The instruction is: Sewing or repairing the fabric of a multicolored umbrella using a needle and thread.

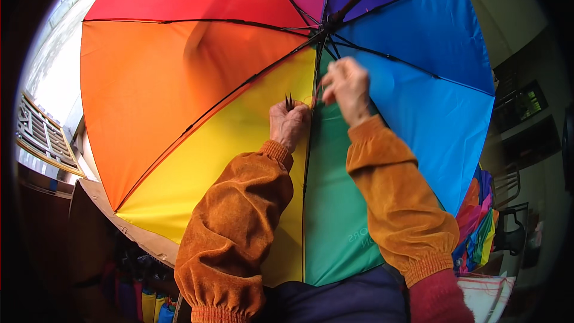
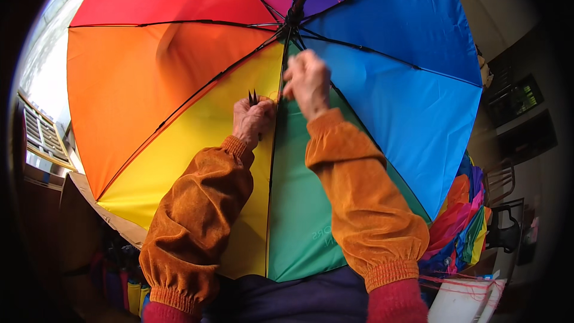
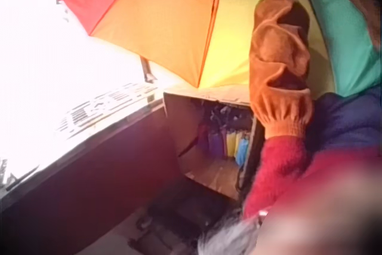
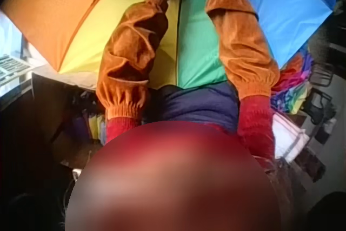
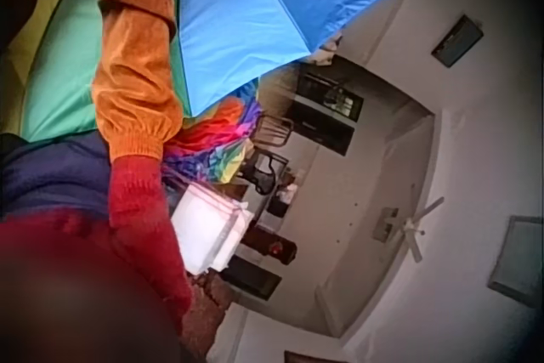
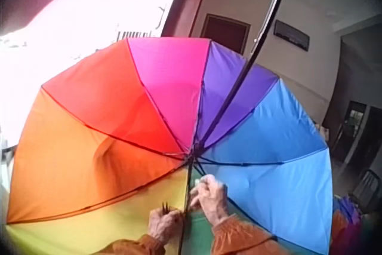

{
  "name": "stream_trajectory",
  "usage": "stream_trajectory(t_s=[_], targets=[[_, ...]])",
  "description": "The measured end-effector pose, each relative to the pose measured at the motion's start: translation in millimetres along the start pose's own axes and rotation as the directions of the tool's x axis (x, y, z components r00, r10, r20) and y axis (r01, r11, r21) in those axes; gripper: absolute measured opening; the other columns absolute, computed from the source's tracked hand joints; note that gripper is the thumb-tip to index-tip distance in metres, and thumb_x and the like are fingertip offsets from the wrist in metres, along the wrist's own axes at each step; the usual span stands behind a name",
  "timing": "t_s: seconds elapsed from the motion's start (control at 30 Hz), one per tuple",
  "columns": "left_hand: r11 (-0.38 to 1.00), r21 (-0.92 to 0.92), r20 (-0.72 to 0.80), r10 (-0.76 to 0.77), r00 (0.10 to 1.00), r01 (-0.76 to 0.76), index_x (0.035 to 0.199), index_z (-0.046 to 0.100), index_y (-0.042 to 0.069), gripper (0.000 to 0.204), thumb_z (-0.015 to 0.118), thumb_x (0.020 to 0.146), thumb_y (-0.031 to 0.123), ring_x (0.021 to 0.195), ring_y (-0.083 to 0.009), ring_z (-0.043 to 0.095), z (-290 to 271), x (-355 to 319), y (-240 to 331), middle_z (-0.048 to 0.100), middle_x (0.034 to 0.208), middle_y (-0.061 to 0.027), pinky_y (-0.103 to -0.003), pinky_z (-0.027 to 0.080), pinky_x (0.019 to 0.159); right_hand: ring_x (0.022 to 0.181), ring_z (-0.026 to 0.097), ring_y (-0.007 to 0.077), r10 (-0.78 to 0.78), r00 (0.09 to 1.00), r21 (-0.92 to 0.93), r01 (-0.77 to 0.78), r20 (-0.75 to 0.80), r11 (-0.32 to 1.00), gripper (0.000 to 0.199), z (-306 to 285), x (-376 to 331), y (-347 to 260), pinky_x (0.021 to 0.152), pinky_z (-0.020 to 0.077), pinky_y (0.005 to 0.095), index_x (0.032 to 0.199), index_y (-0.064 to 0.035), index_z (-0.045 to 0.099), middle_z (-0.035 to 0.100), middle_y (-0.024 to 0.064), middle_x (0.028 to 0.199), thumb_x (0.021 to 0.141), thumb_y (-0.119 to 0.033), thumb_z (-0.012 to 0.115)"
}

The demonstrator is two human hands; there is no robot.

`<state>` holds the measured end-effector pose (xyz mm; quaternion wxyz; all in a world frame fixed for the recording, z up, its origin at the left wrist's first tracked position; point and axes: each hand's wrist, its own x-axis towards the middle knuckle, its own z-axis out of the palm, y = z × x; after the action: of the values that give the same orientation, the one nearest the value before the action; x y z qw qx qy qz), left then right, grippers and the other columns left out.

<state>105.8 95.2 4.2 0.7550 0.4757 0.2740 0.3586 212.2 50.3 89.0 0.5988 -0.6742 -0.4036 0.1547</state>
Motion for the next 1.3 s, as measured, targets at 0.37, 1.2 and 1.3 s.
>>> stream_trajectory(t_s=[0.37,1.2,1.3], targets=[[0.996,-0.051,0.117,-0.065,0.991,0.071,0.064,0.051,0.007,0.017,0.056,0.080,0.013,0.039,-0.0037,0.033,1,-2,4,0.041,0.053,0.0046,-0.019,0.024,0.035,0.048,0.053,0.0127,-0.246,0.908,0.647,-0.036,0.340,0.761,0.012,32,28,-142,0.058,0.0555,0.0344,0.081,-0.0028,0.052,0.052,0.0033,0.059,0.088,-0.012,0.050],[0.559,0.754,0.098,0.425,0.900,-0.346,0.085,0.057,0.003,0.025,0.044,0.084,0.025,0.076,-0.0397,0.055,-5,-16,-15,0.059,0.081,-0.0211,-0.045,0.044,0.069,0.045,0.051,0.0074,-0.338,0.794,0.299,0.207,0.505,0.931,0.014,80,16,-194,0.043,0.0504,0.0233,0.071,0.0017,0.058,0.053,0.0026,0.055,0.081,-0.007,0.059],[0.545,0.768,0.120,0.395,0.911,-0.338,0.079,0.059,0.002,0.023,0.051,0.081,0.023,0.070,-0.0389,0.057,-4,-18,-6,0.059,0.072,-0.0208,-0.044,0.044,0.064,0.044,0.050,0.0072,-0.362,0.776,0.322,0.216,0.517,0.922,0.013,79,16,-194,0.042,0.0501,0.0227,0.071,0.0021,0.058,0.053,0.0029,0.055,0.081,-0.006,0.060]])
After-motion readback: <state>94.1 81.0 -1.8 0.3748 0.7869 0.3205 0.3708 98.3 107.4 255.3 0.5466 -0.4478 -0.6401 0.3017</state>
